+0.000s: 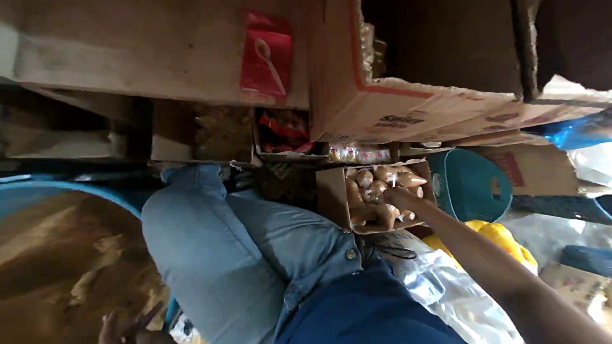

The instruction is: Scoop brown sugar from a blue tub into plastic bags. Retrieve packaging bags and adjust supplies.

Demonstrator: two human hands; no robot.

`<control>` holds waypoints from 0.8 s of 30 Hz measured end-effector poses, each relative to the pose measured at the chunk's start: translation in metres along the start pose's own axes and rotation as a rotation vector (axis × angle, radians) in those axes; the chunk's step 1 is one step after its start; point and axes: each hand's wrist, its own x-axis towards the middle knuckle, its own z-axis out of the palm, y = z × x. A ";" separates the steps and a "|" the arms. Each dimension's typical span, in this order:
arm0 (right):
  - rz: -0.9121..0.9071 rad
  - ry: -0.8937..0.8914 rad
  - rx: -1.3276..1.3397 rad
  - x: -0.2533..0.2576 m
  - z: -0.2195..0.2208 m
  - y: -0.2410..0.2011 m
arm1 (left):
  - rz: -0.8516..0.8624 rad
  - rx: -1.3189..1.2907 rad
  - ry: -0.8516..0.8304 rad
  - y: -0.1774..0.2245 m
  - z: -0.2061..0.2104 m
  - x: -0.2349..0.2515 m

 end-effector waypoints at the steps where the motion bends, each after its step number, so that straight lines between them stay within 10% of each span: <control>1: 0.015 0.023 0.034 0.002 0.000 -0.007 | 0.000 0.007 0.017 -0.001 0.001 -0.001; 12: 0.152 0.166 0.059 0.046 0.012 -0.042 | 0.007 0.156 -0.098 -0.007 0.008 0.006; 24: -0.296 0.350 0.113 -0.002 -0.049 -0.116 | -0.251 -0.153 0.190 0.006 0.007 0.009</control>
